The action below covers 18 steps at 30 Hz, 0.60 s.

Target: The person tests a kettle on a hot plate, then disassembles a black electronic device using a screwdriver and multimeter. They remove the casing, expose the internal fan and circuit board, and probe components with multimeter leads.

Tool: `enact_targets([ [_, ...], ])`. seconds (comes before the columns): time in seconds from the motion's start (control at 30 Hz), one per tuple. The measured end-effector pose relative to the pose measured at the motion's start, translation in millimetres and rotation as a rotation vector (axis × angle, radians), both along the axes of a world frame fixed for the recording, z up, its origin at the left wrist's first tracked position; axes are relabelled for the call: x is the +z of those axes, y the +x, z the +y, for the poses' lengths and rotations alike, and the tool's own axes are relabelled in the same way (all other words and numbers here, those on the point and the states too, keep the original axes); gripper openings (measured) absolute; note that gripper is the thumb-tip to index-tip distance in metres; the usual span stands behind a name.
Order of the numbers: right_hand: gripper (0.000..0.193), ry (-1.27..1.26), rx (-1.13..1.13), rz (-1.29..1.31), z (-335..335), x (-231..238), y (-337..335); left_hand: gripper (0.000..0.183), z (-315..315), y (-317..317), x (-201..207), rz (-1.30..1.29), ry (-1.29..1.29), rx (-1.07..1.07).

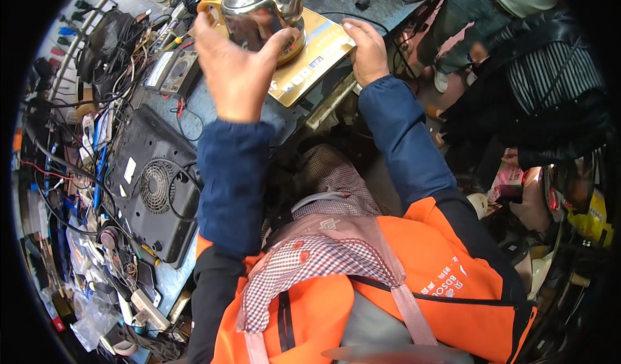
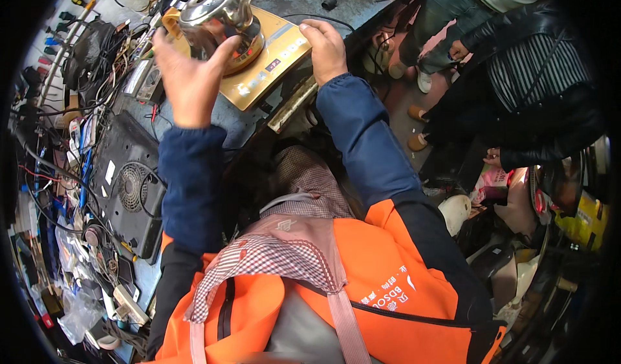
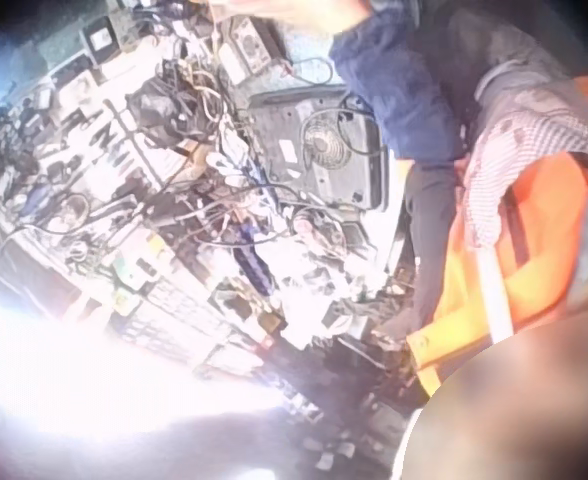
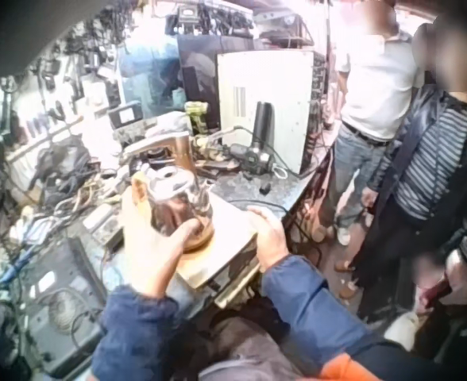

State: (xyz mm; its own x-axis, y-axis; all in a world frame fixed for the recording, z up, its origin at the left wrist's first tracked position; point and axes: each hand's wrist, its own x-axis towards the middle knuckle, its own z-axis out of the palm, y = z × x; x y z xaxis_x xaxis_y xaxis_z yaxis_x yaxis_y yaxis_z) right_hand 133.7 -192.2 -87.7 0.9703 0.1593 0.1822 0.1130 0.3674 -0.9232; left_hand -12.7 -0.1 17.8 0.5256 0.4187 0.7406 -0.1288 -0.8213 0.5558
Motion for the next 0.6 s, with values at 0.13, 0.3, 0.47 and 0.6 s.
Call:
enact_targets([
  [0.13, 0.034, 0.081, 0.042, -0.002, 0.4, -1.0, 4.3, 0.132, 9.9, 29.2, -22.9, 0.041, -0.197, -0.064],
  [0.3, 0.034, 0.153, 0.059, 0.051, -1.0, 2.0, 0.8, 0.107, 40.6, 25.4, -21.7, 0.152, -0.437, -0.450],
  [0.47, 0.034, 0.173, 0.072, 0.063, -1.4, 9.9, -3.2, 0.106, 50.4, 27.4, -17.9, 0.269, -0.327, -0.330],
  [0.6, 0.033, 0.179, 0.066, 0.066, -0.1, 10.5, -3.2, 0.107, 43.2, 29.9, -19.0, 0.119, -0.354, -0.384],
])
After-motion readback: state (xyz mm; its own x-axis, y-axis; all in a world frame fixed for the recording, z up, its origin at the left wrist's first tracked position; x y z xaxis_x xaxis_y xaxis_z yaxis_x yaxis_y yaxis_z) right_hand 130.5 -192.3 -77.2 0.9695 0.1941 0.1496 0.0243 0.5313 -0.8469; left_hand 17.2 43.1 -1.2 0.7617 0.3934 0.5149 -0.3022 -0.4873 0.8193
